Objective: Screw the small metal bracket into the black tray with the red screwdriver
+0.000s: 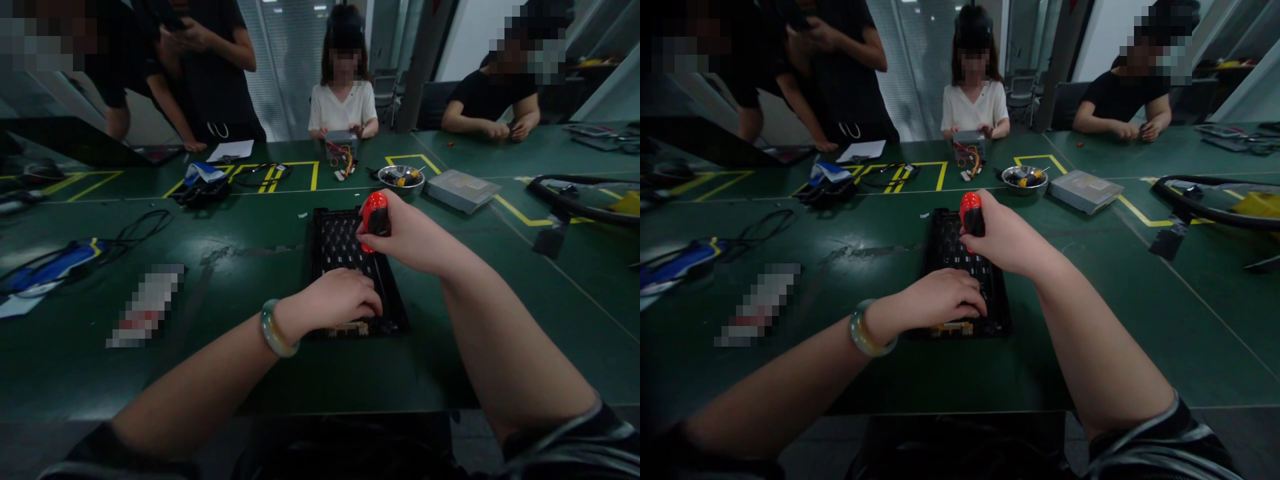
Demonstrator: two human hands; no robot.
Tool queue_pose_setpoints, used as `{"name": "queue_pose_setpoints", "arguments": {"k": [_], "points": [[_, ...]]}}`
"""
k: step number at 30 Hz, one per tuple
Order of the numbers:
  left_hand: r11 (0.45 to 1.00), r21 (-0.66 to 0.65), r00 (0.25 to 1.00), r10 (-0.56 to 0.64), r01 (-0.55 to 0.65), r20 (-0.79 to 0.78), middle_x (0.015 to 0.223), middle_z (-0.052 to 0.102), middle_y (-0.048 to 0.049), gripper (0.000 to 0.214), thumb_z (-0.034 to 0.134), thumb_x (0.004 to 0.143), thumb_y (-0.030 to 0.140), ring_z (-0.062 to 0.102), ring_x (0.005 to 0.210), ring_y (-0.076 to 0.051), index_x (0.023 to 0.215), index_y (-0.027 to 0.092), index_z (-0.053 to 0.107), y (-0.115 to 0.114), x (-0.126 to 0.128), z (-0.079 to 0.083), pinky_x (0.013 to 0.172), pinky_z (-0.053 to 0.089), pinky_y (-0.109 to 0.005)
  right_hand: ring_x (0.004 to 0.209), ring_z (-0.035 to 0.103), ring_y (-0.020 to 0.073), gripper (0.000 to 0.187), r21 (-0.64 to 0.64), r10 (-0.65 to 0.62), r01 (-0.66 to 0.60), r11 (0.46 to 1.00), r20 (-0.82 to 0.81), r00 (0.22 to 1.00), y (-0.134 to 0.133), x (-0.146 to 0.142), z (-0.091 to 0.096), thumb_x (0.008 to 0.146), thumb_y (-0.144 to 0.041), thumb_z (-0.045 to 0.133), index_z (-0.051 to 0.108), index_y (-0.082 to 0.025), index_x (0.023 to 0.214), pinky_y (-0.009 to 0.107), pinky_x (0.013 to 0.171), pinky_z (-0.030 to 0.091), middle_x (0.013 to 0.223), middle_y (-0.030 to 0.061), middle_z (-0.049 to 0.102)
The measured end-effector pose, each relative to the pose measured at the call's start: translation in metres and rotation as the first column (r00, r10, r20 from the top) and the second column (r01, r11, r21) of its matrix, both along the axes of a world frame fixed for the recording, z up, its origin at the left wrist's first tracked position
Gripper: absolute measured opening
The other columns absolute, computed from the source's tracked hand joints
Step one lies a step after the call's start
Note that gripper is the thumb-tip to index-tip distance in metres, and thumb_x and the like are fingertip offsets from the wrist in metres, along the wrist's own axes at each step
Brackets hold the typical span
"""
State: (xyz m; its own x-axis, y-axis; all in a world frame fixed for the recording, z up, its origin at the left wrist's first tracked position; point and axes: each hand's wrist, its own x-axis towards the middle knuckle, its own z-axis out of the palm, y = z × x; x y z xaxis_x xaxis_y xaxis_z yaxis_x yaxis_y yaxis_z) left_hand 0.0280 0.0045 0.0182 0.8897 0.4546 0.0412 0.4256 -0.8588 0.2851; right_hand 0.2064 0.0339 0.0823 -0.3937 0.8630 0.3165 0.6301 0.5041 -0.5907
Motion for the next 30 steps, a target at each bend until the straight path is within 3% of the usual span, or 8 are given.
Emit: {"name": "queue_pose_setpoints", "arguments": {"k": [4, 10, 19, 30], "points": [[0.995, 0.059, 0.996, -0.083, 0.085, -0.026, 0.094, 0.069, 0.0011, 0.014, 0.062, 0.090, 0.026, 0.061, 0.091, -0.017, 0.097, 0.028, 0.074, 0.007, 0.010, 0.002, 0.083, 0.043, -0.029, 0.086, 0.066, 0.0230, 0.034, -0.013, 0.006, -0.006, 1.000, -0.001, 1.000, -0.001, -0.001, 0.001, 0.077, -0.022, 0.067, 0.050, -0.023, 0.107, 0.042, 0.080, 0.055, 0.094, 0.0017, 0.069], [0.975, 0.015, 0.972, -0.221, 0.222, -0.084, 0.089, 0.066, 0.0003, 0.013, 0.060, 0.090, 0.024, 0.059, 0.087, -0.016, 0.089, 0.023, 0.072, 0.015, 0.018, 0.013, 0.078, 0.043, -0.027, 0.088, 0.066, 0.0242, 0.034, -0.010, 0.002, -0.002, 1.000, 0.019, 1.000, -0.002, -0.002, 0.001, 0.077, -0.022, 0.066, 0.050, -0.024, 0.107, 0.042, 0.079, 0.055, 0.095, 0.0029, 0.069], [0.974, -0.219, 0.961, -0.112, 0.055, -0.255, 0.101, 0.058, -0.0021, 0.014, 0.062, 0.087, 0.030, 0.054, 0.099, -0.017, 0.092, 0.024, 0.074, 0.021, 0.006, 0.027, 0.087, 0.041, -0.026, 0.085, 0.065, 0.0242, 0.036, -0.002, -0.006, 0.006, 1.000, 0.053, 0.999, -0.004, -0.004, 0.002, 0.076, -0.025, 0.066, 0.049, -0.023, 0.108, 0.040, 0.075, 0.053, 0.095, 0.0042, 0.067], [0.977, -0.207, 0.960, -0.101, 0.047, -0.262, 0.101, 0.057, -0.0027, 0.015, 0.061, 0.087, 0.029, 0.053, 0.098, -0.019, 0.091, 0.024, 0.075, 0.020, 0.007, 0.023, 0.087, 0.040, -0.028, 0.086, 0.064, 0.0241, 0.034, 0.008, 0.032, -0.032, 0.999, 0.051, 0.998, -0.007, -0.005, 0.002, 0.077, -0.023, 0.065, 0.047, -0.024, 0.106, 0.039, 0.074, 0.052, 0.095, 0.0048, 0.067]]}}
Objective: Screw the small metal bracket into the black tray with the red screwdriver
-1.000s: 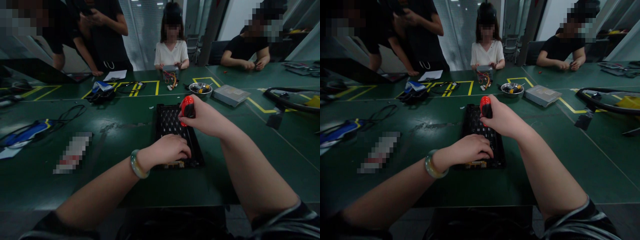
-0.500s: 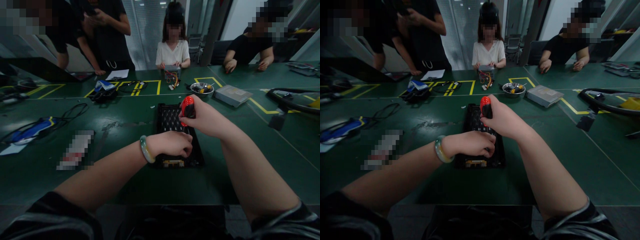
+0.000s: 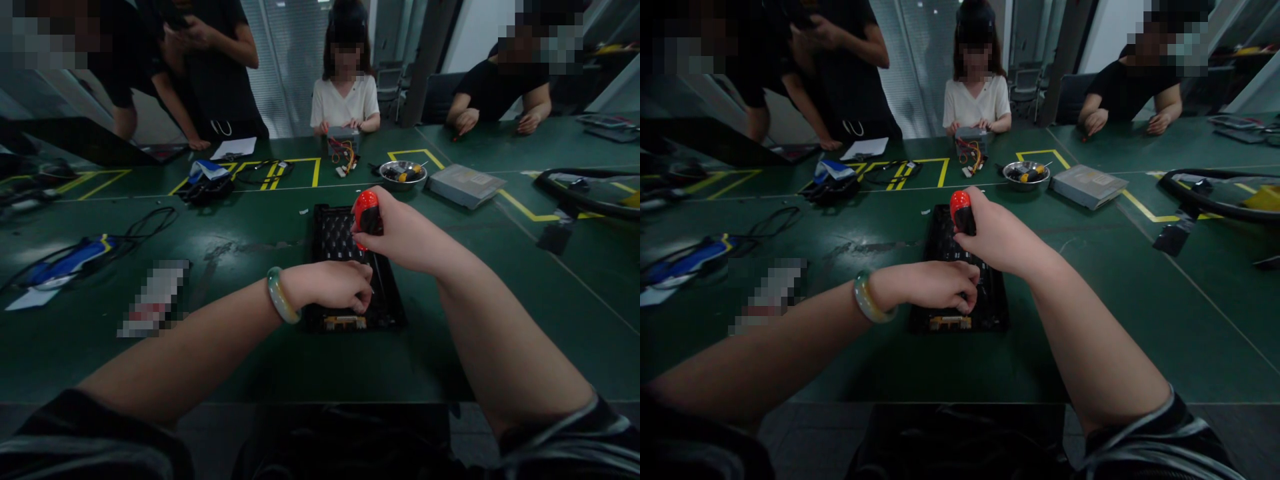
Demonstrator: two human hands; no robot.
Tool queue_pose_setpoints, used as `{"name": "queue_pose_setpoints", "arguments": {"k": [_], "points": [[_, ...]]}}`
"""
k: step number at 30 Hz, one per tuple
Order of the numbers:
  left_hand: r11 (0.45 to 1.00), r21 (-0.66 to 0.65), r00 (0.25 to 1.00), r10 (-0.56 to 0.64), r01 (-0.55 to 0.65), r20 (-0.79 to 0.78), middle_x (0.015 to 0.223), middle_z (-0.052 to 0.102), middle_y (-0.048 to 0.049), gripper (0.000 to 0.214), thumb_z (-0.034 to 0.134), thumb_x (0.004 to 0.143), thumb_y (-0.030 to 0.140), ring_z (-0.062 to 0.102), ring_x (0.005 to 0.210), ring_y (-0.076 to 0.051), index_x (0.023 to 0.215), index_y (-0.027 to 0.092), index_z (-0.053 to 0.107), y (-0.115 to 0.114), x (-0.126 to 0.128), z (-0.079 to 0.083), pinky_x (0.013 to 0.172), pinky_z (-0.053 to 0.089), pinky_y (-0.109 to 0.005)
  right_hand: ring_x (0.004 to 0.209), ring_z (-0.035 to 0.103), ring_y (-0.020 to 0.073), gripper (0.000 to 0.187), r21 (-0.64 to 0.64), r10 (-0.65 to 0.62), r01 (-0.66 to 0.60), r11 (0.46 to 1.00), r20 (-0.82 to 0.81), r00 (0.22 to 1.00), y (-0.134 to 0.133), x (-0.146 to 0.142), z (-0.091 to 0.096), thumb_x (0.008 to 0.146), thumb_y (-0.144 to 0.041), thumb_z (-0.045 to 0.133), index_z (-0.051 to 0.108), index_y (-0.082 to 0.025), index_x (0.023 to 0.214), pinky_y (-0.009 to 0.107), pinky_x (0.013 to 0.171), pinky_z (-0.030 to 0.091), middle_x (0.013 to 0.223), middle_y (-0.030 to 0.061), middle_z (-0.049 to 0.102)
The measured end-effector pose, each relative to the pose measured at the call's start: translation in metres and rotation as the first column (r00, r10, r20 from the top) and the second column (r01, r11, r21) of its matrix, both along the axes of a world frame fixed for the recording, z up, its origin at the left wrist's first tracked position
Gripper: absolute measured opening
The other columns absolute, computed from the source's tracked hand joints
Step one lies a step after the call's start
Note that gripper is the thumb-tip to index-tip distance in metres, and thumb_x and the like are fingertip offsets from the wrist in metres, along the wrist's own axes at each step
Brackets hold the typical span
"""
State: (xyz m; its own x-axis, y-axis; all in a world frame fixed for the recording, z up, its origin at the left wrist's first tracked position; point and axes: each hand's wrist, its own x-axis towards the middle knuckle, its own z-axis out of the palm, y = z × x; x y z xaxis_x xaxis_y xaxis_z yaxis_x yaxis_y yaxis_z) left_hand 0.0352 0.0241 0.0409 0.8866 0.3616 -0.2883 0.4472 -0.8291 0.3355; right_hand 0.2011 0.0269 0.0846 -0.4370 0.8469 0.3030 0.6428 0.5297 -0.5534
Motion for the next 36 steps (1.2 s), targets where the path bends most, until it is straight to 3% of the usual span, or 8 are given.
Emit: {"name": "queue_pose_setpoints", "arguments": {"k": [3, 11, 24, 32, 36], "points": [[1.000, 0.004, 1.000, -0.004, 0.004, -0.016, 0.101, 0.058, -0.0027, 0.016, 0.061, 0.087, 0.030, 0.054, 0.099, -0.019, 0.092, 0.024, 0.075, -0.001, 0.001, -0.001, 0.086, 0.040, -0.028, 0.085, 0.065, 0.0246, 0.033, 0.004, -0.004, 0.004, 1.000, 0.009, 1.000, 0.000, -0.001, 0.000, 0.077, -0.024, 0.065, 0.047, -0.024, 0.105, 0.039, 0.072, 0.052, 0.093, 0.0042, 0.067], [0.988, 0.000, 0.985, 0.151, -0.151, -0.081, 0.102, 0.061, -0.0022, 0.016, 0.064, 0.085, 0.031, 0.058, 0.090, -0.017, 0.095, 0.025, 0.075, -0.006, 0.008, 0.004, 0.077, 0.042, -0.026, 0.086, 0.065, 0.0250, 0.033, -0.010, 0.003, -0.003, 1.000, -0.010, 1.000, 0.000, 0.000, 0.001, 0.077, -0.023, 0.065, 0.046, -0.024, 0.103, 0.040, 0.075, 0.052, 0.095, 0.0047, 0.068], [0.995, -0.038, 0.987, 0.099, -0.095, 0.128, 0.100, 0.062, -0.0034, 0.019, 0.057, 0.091, 0.032, 0.058, 0.096, -0.017, 0.097, 0.021, 0.072, -0.010, -0.011, -0.009, 0.089, 0.043, -0.027, 0.084, 0.064, 0.0242, 0.032, 0.005, -0.012, 0.012, 1.000, 0.007, 1.000, 0.000, 0.001, 0.000, 0.077, -0.025, 0.064, 0.047, -0.025, 0.104, 0.038, 0.072, 0.051, 0.094, 0.0041, 0.067], [0.984, -0.082, 0.953, 0.176, -0.160, 0.247, 0.103, 0.062, -0.0030, 0.021, 0.056, 0.093, 0.034, 0.059, 0.097, -0.016, 0.098, 0.021, 0.072, -0.016, -0.019, -0.021, 0.094, 0.043, -0.028, 0.081, 0.063, 0.0233, 0.031, 0.022, -0.012, 0.011, 1.000, 0.029, 1.000, -0.003, -0.003, 0.001, 0.078, -0.025, 0.062, 0.046, -0.024, 0.105, 0.037, 0.069, 0.049, 0.090, 0.0036, 0.067], [0.979, -0.126, 0.928, 0.195, -0.163, 0.317, 0.104, 0.062, -0.0026, 0.019, 0.057, 0.092, 0.031, 0.060, 0.096, -0.014, 0.099, 0.021, 0.072, -0.018, -0.022, -0.028, 0.094, 0.044, -0.027, 0.085, 0.064, 0.0243, 0.030, 0.053, -0.045, 0.045, 0.998, -0.010, 0.999, -0.003, -0.007, 0.001, 0.078, -0.023, 0.061, 0.049, -0.022, 0.105, 0.040, 0.075, 0.051, 0.092, 0.0046, 0.067]]}}
